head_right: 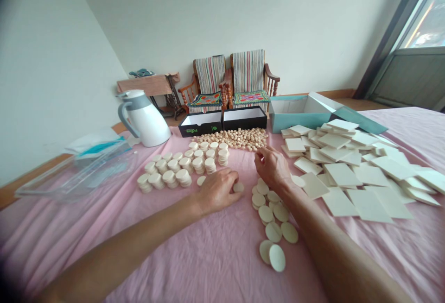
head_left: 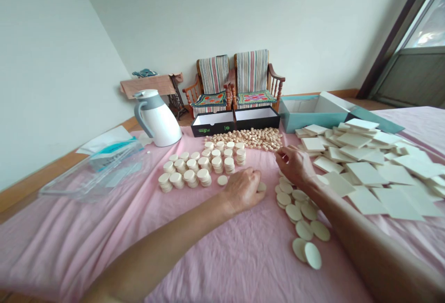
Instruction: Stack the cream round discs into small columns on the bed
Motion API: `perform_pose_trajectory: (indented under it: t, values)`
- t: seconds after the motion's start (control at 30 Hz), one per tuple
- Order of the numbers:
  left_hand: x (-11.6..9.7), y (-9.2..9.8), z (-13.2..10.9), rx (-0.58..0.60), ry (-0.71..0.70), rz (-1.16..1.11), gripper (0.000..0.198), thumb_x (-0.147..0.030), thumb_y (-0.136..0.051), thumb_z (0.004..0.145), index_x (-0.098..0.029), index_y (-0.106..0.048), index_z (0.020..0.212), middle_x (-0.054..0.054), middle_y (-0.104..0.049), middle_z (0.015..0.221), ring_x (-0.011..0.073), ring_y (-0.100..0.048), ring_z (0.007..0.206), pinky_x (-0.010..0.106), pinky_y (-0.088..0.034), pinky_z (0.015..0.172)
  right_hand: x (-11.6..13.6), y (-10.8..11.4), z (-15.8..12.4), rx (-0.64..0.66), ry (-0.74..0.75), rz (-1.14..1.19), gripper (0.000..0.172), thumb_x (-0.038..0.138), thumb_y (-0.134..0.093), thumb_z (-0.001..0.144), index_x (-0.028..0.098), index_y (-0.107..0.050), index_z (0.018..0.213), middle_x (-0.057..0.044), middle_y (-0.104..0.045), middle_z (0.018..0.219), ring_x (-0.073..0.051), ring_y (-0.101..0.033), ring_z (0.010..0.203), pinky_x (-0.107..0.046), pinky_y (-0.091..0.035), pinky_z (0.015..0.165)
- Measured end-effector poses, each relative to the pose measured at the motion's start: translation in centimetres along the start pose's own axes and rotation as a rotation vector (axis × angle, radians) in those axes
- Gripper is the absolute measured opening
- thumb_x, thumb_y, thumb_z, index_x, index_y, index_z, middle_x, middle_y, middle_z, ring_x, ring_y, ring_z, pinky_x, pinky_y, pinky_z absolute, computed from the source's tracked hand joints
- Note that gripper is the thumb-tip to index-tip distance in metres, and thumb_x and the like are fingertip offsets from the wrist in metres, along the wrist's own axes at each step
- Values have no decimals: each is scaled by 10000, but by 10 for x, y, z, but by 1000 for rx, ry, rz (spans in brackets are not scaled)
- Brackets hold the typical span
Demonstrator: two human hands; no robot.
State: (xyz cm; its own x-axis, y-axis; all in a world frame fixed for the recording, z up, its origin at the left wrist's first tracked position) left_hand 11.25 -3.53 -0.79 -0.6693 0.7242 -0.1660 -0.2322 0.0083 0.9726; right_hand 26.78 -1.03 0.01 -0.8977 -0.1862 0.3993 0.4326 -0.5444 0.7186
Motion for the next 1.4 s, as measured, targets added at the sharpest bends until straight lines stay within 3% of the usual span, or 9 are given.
perform_pose_trajectory:
  t: [0.07, 0.17, 0.4, 0.5, 0.77, 0.97, 1.17, 1.3, 1.4]
  values:
    - [-1, 6, -9, 0, -27, -35, 269, -364, -601, 779, -167, -555, 957, 61, -553, 943, 214, -551, 885, 326, -465, 779, 0, -2, 0, 6, 8, -4, 161, 229, -461, 769, 189, -590, 680, -27, -578, 672, -134, -513, 588, -242, -346, 575]
    - [-8, 7, -14, 32, -133, -125, 248, -248, -597, 790, -198, -553, 1028, 44, -539, 993, 188, -529, 938, 295, -448, 819, 0, -4, -1, 26, 8, -11, 152, 226, -463, 766, 192, -581, 677, -21, -577, 663, -132, -509, 576, -243, -336, 567]
    - [-7, 4, -24, 10, -95, -150, 96, -160, -553, 762, -175, -562, 856, 34, -541, 882, 169, -531, 844, 266, -443, 741, 4, -5, -3, 41, 34, -6, 146, 217, -462, 759, 194, -532, 633, -15, -572, 647, -132, -503, 571, -245, -325, 559]
    - [4, 14, -37, -9, -38, -133, 110, -172, -563, 748, -182, -561, 858, 30, -546, 877, 174, -530, 849, 267, -436, 745, 3, -5, -3, 35, 34, -11, 151, 217, -459, 761, 193, -528, 629, -12, -565, 641, -128, -497, 563, -244, -323, 561]
    - [55, 56, -56, -225, 200, 144, 147, -171, -544, 773, -195, -588, 912, 45, -544, 917, 207, -513, 909, 330, -406, 817, 6, -7, -5, 42, 45, 2, 164, 216, -441, 771, 181, -559, 663, -18, -575, 665, -119, -510, 575, -232, -332, 571]
    - [54, 51, -57, -209, 172, 230, 88, -181, -557, 791, -202, -613, 857, 42, -571, 869, 220, -512, 902, 358, -388, 807, 10, -5, -5, 59, 41, -1, 158, 210, -447, 763, 177, -554, 651, -19, -579, 663, -120, -520, 584, -229, -345, 582]
    - [59, 47, -82, -252, 189, 94, 193, -140, -420, 862, -188, -597, 924, 43, -591, 880, 177, -555, 867, 300, -416, 780, 17, -4, -5, 60, 59, 54, 171, 217, -456, 780, 177, -595, 688, -23, -600, 696, -118, -527, 592, -226, -367, 588]
    - [68, 31, -101, -208, 221, -16, 226, -78, -403, 818, -182, -571, 928, 35, -621, 874, 164, -591, 822, 270, -436, 736, 43, -9, -10, 138, 104, 148, 192, 219, -460, 799, 177, -645, 776, -28, -629, 722, -123, -552, 614, -229, -395, 604]
    - [72, 21, -106, -185, 250, -69, 230, -62, -412, 786, -184, -553, 920, 33, -633, 866, 168, -606, 814, 270, -444, 729, 78, -22, -22, 320, 141, 270, 238, 187, -436, 817, 184, -637, 944, -30, -673, 792, -130, -593, 666, -227, -418, 625]
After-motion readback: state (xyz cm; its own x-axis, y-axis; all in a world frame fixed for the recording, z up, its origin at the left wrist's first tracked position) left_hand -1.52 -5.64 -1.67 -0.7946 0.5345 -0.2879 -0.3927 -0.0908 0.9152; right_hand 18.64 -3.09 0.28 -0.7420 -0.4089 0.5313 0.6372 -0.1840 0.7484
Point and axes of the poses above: each hand's wrist, its own z-axis towards the middle knuckle, its own y-axis out of the back of the hand, x = y × z, the point moved 7 cm from there along z, towards the middle knuckle
